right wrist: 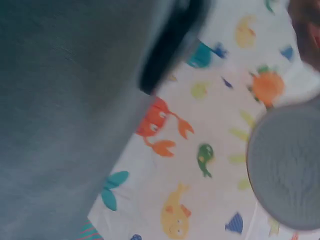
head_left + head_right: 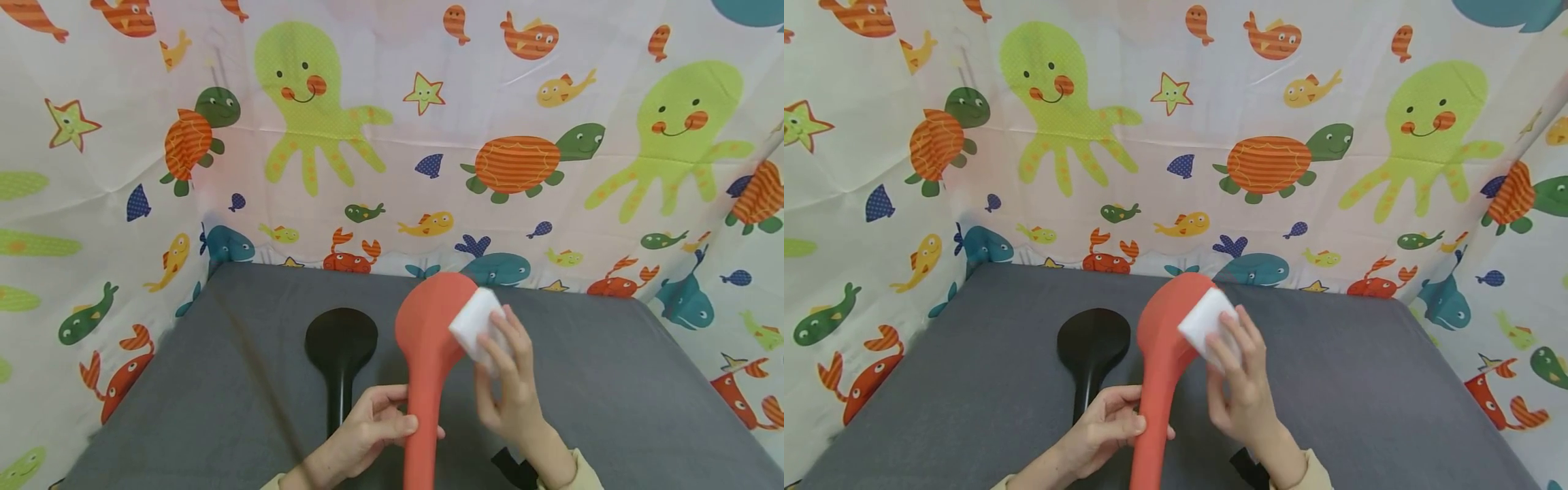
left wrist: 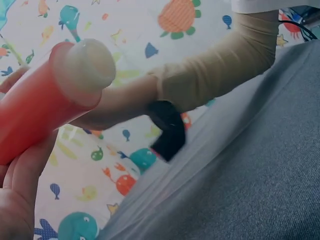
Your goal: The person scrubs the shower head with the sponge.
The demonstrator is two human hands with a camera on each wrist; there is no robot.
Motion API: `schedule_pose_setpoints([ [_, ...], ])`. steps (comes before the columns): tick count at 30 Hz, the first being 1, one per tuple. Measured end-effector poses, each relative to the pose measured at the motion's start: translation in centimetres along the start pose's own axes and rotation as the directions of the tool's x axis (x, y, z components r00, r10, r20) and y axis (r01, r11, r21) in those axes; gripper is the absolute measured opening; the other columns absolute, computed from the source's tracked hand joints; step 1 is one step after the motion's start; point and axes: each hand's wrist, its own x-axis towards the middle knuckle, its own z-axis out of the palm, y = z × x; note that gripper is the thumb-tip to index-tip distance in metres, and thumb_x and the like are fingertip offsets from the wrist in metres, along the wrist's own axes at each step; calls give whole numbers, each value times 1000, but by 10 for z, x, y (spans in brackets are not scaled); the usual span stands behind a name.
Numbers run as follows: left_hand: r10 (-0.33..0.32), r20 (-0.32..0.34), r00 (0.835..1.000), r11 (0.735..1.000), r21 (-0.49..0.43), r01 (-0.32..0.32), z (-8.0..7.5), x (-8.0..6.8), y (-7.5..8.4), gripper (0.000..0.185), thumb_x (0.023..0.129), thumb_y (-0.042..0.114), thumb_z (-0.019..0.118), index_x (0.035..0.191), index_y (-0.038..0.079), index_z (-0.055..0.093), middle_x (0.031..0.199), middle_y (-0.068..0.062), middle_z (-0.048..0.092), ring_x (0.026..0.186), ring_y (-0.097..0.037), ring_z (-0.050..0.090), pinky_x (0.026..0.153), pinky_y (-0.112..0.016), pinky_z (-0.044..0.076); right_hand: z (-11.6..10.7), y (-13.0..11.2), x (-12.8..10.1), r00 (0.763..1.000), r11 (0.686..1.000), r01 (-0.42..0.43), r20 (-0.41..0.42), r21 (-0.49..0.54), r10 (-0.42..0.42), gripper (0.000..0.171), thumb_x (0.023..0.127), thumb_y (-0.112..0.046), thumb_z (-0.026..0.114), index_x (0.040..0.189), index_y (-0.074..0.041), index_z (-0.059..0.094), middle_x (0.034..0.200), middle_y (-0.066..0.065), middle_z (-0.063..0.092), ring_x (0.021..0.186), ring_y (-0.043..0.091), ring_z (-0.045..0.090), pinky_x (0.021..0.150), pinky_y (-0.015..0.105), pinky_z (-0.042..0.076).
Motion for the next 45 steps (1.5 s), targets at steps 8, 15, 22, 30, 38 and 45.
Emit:
schedule_pose_setpoints([
  [8, -11, 37, 999, 1000, -20, 11, 3, -1, -2, 35, 97, 5, 41, 128, -11, 43, 105, -10, 66, 96, -20, 65, 84, -39, 51, 0, 1, 4, 990, 991, -127, -57, -32, 125, 37, 97, -17, 42, 117, 13, 47, 123, 35, 43, 115, 42, 43, 97, 23, 39],
  [15, -9, -14, 1000, 999, -47, 8, 0, -1, 2, 35, 98, 8, 39, 130, -6, 44, 110, -10, 63, 98, -20, 63, 85, -36, 51, 14, -24, -15, 997, 997, 77, 25, -28, -77, 28, 94, -8, 46, 116, 6, 54, 121, 32, 45, 117, 49, 37, 104, 39, 32],
  [22, -7, 12, 1000, 1000, 0, 7, -2, 0, 0, 36, 98, 8, 42, 129, -10, 41, 109, -12, 64, 96, -20, 65, 84, -36, 51, 12, -19, -9, 999, 999, 47, -23, -13, -48, 26, 93, -9, 47, 113, 5, 55, 120, 31, 45, 117, 49, 37, 103, 37, 34],
  [30, -27, 93, 995, 989, 144, 14, -4, -2, -7, 43, 94, 2, 51, 132, -13, 37, 104, -52, 42, 93, -16, 66, 84, -36, 50, -12, 10, 14, 951, 951, -301, -51, 74, 305, 36, 96, -10, 42, 123, 13, 49, 126, 29, 49, 117, 30, 49, 97, 25, 41],
  [38, 30, -9, 1000, 950, 312, -25, -4, -1, -6, 43, 90, 0, 57, 130, -8, 43, 109, -39, 54, 95, -32, 64, 81, -35, 52, -20, -3, 10, 917, 908, -398, 16, 128, 399, 36, 94, -1, 43, 127, 14, 44, 130, 29, 44, 117, 24, 48, 85, 17, 46],
  [45, 114, -74, 991, 882, 467, -67, -9, 0, 0, 40, 91, 1, 56, 128, -6, 45, 105, -32, 60, 90, -35, 64, 78, -36, 53, -14, -23, -9, 892, 869, -452, 110, 200, 438, 42, 89, 3, 52, 127, 15, 39, 133, 30, 36, 113, 20, 45, 66, 15, 49],
])
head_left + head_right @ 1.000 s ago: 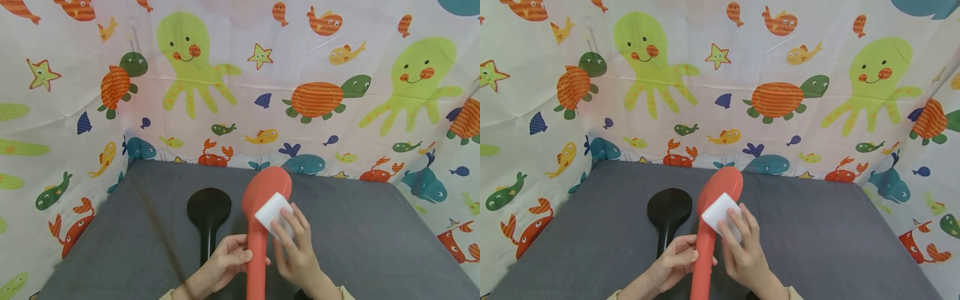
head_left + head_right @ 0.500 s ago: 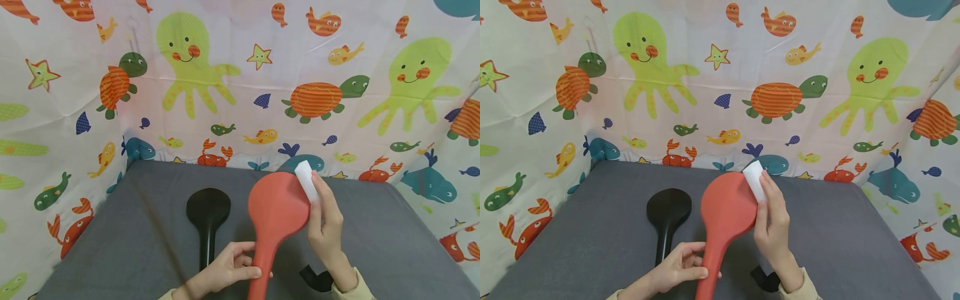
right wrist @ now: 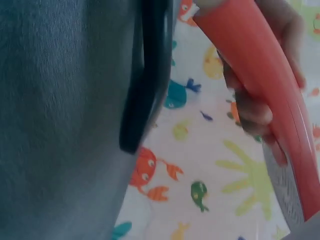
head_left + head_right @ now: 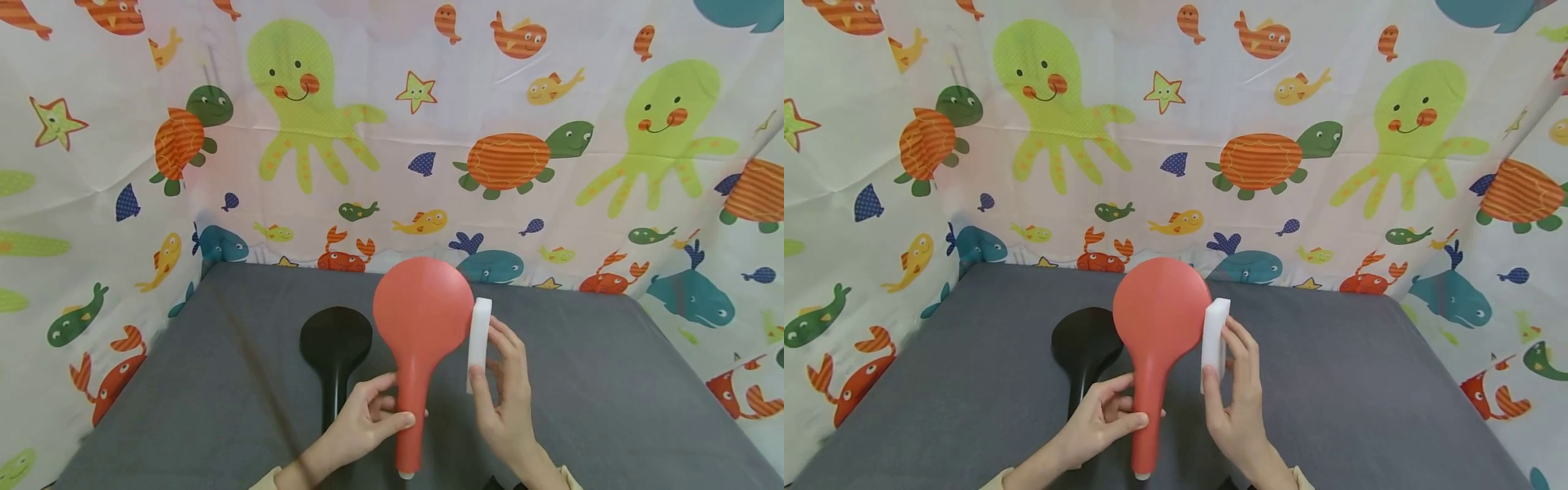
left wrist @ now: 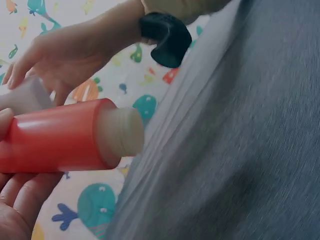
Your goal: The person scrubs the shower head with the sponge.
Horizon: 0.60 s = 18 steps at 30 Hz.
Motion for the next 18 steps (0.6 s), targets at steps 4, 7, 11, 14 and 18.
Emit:
schedule_pose_setpoints([
  [4, -1, -1, 1000, 986, 165, 1, -3, 1, 7, 38, 89, 0, 59, 125, -4, 48, 110, -25, 58, 90, -29, 65, 76, -35, 54, -11, -1, 14, 999, 999, -32, -23, -5, 31, 41, 88, 11, 46, 128, 13, 42, 132, 28, 42, 106, 17, 48, 64, 15, 48],
  [7, -11, 20, 1000, 960, 279, 5, -4, 2, 9, 38, 86, 2, 63, 122, 0, 52, 111, -18, 56, 93, -20, 64, 78, -31, 53, -23, 4, 27, 996, 998, -63, -57, -11, 63, 40, 88, 14, 40, 128, 11, 46, 130, 21, 49, 107, 16, 51, 78, 16, 48],
  [11, -42, 73, 996, 945, 326, 16, -7, 1, 6, 36, 86, 8, 66, 120, 4, 56, 108, -11, 58, 95, -15, 61, 82, -29, 52, -35, 12, 39, 992, 994, -107, -60, 0, 107, 37, 90, 13, 38, 124, 9, 52, 123, 12, 57, 105, 14, 55, 87, 17, 45],
  [14, -55, 95, 994, 945, 325, 21, -7, 1, 4, 36, 86, 9, 66, 120, 4, 56, 108, -11, 59, 94, -14, 62, 81, -28, 52, -40, 13, 45, 990, 991, -135, -35, 6, 136, 34, 92, 9, 40, 122, 7, 56, 119, 12, 60, 101, 13, 57, 84, 17, 46],
  [18, -15, 68, 998, 942, 337, -8, -7, 1, 4, 35, 85, 7, 67, 119, 3, 57, 107, -12, 59, 91, -14, 63, 79, -28, 53, -43, 14, 39, 975, 976, -215, -56, -23, 214, 35, 94, 4, 42, 125, 0, 57, 121, 7, 59, 103, 13, 56, 87, 17, 45],
])
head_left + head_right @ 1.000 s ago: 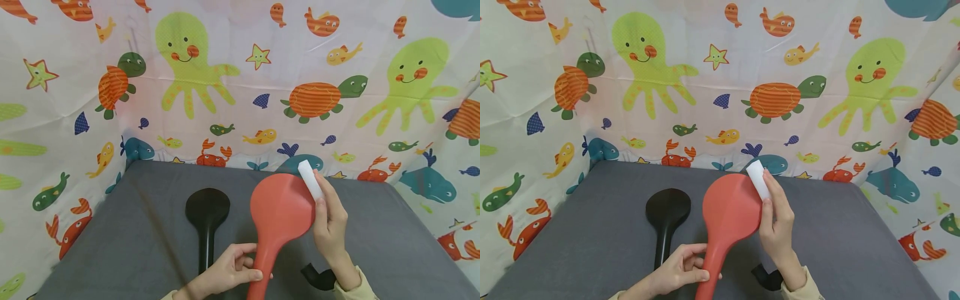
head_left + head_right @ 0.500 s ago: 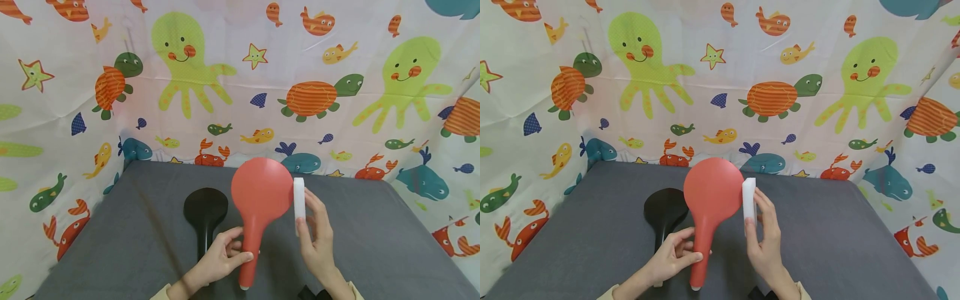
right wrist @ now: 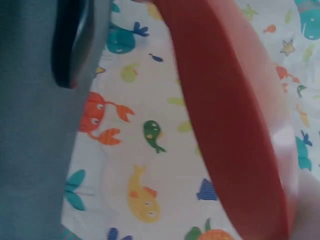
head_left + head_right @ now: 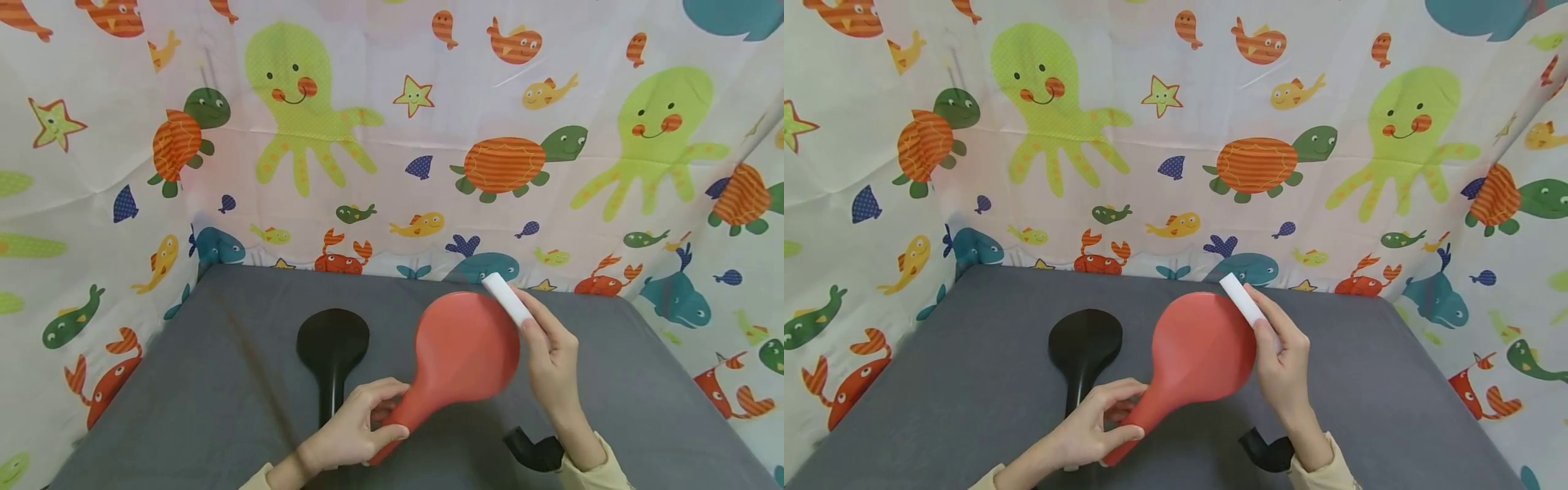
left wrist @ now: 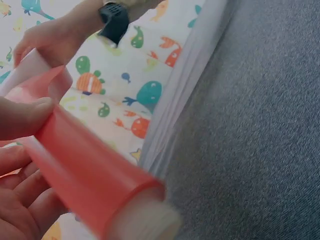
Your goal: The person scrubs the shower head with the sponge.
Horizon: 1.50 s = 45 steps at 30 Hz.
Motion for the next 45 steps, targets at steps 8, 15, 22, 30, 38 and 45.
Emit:
schedule_pose_setpoints([
  [8, 41, -90, 995, 999, 14, -40, -3, 1, -2, 37, 87, 8, 65, 121, -1, 54, 108, -16, 56, 92, -19, 64, 75, -29, 54, 10, 13, -33, 990, 990, -139, -30, -18, 138, 38, 93, 5, 43, 130, 0, 49, 123, 0, 55, 100, 7, 57, 77, 18, 48],
  [15, 128, -35, 991, 975, 190, -119, -19, 1, -2, 41, 86, 8, 65, 124, 1, 52, 110, -10, 56, 91, -17, 60, 77, -29, 53, 8, 15, -30, 986, 985, -167, -13, -31, 167, 35, 93, 4, 42, 126, 0, 53, 118, -4, 56, 93, 8, 57, 69, 21, 48],
  [22, 86, -9, 996, 824, 563, -65, -21, 0, 1, 39, 83, 8, 69, 119, 9, 56, 111, 4, 54, 86, -8, 53, 72, -22, 47, 2, -2, -2, 997, 1000, 24, 73, -4, -24, 37, 90, 7, 45, 125, 1, 55, 125, 9, 56, 109, 16, 52, 85, 16, 45],
  [30, 230, -81, 970, 642, 762, -88, -15, 0, -1, 43, 78, -1, 70, 117, 6, 55, 107, -2, 52, 71, -9, 54, 58, -16, 46, 5, -2, 2, 980, 970, 188, 92, -152, -175, 40, 85, 4, 54, 124, -1, 57, 127, 14, 54, 114, 20, 50, 87, 15, 43],
  [38, 309, -120, 943, 526, 848, -65, -16, 0, -1, 48, 71, -3, 75, 114, 6, 56, 103, -3, 53, 75, -11, 57, 58, -24, 51, -3, 19, -10, 976, 947, -173, 81, -271, 202, 36, 94, -5, 50, 130, -9, 53, 124, 8, 57, 100, 8, 51, 79, 9, 41],
  [45, 393, -77, 916, 371, 925, -81, -13, 3, 3, 43, 70, -10, 65, 111, -1, 55, 100, -8, 53, 77, -17, 56, 62, -28, 51, 9, -1, -6, 990, 953, 143, 48, -268, -135, 37, 89, -3, 52, 126, -4, 56, 127, 13, 54, 111, 22, 50, 85, 11, 40],
])
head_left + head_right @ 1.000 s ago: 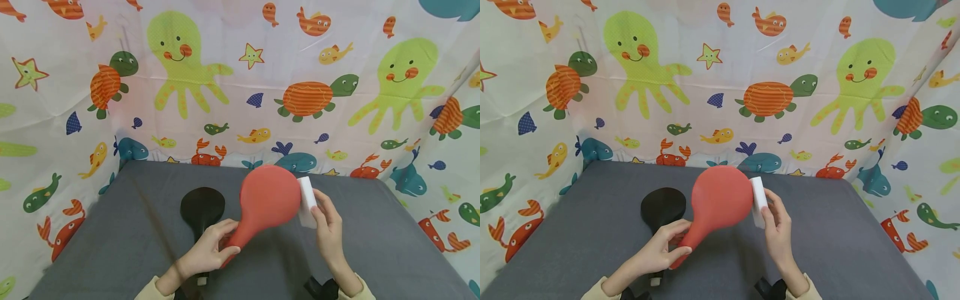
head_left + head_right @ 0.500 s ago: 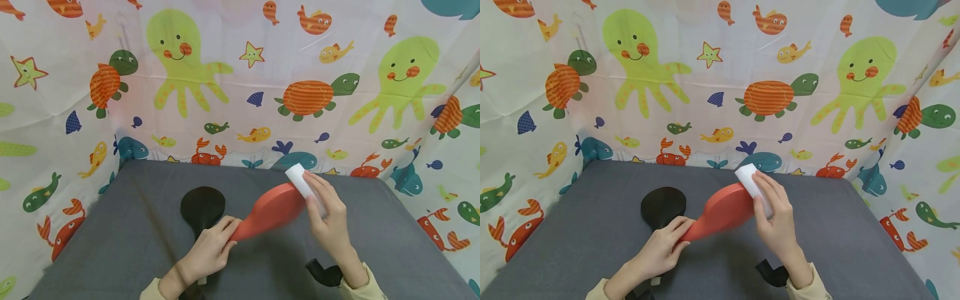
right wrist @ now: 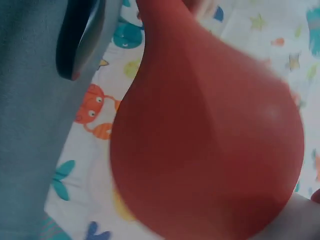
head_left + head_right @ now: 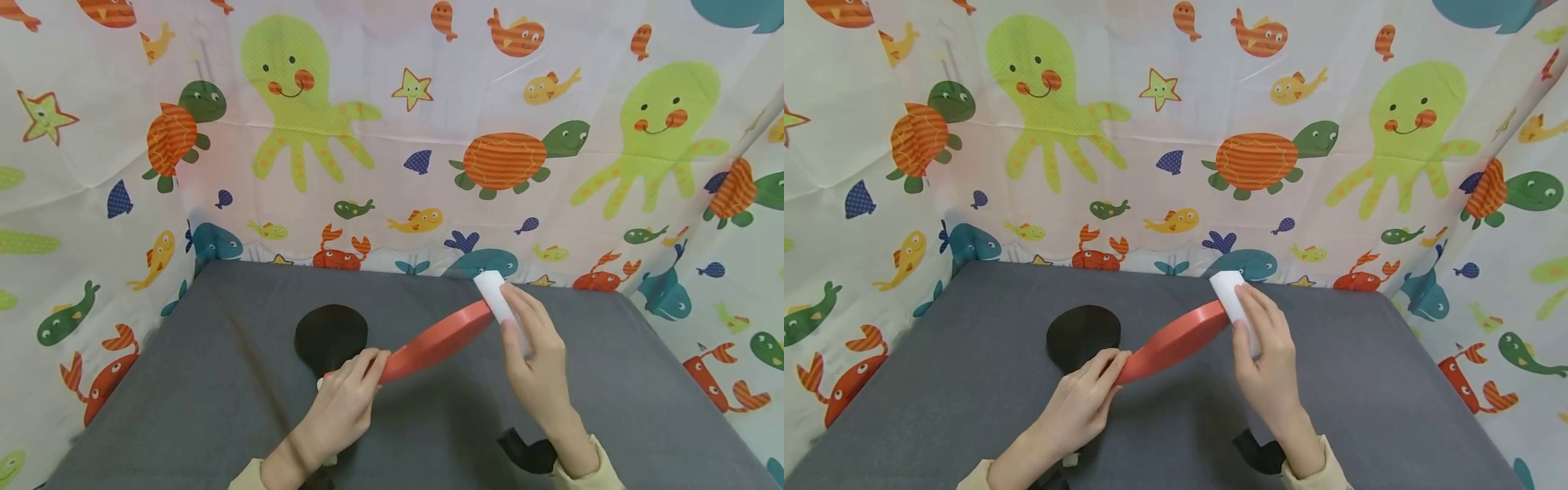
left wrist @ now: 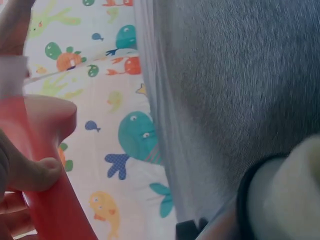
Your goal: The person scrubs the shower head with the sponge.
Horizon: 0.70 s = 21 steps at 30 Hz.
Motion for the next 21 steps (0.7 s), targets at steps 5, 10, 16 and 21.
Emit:
schedule_pose_setpoints([
  [5, 33, -21, 999, 993, 115, -31, 0, 1, 3, 41, 69, -11, 51, 110, -5, 56, 96, -11, 52, 76, -19, 54, 66, -30, 50, 15, -24, -3, 942, 932, 323, -39, -163, -334, 38, 91, -24, 45, 116, 0, 62, 123, 21, 55, 107, 40, 49, 84, 36, 42],
  [10, 23, 1, 1000, 986, 164, -23, -1, 0, 4, 45, 66, -10, 55, 111, -6, 56, 97, -13, 53, 79, -22, 55, 69, -32, 51, 26, -38, -10, 861, 822, 498, 43, -276, -507, 35, 88, -19, 44, 112, -3, 64, 118, 23, 57, 102, 46, 50, 74, 52, 40],
  [16, 3, 16, 1000, 987, 159, -5, 0, -1, 4, 45, 66, -11, 59, 111, -5, 56, 97, -12, 53, 81, -22, 56, 71, -32, 51, 15, -13, -5, 941, 915, 321, -24, -243, -336, 39, 88, -24, 46, 116, -2, 63, 122, 20, 56, 104, 40, 51, 73, 48, 44],
  [21, -5, -7, 1000, 990, 140, 6, 1, -2, 4, 43, 68, -10, 62, 110, -5, 56, 97, -12, 53, 79, -21, 56, 69, -32, 52, 2, 12, -6, 1000, 993, -18, -2, -120, 18, 37, 89, -7, 53, 126, -5, 56, 124, 12, 56, 104, 25, 52, 79, 17, 44],
])
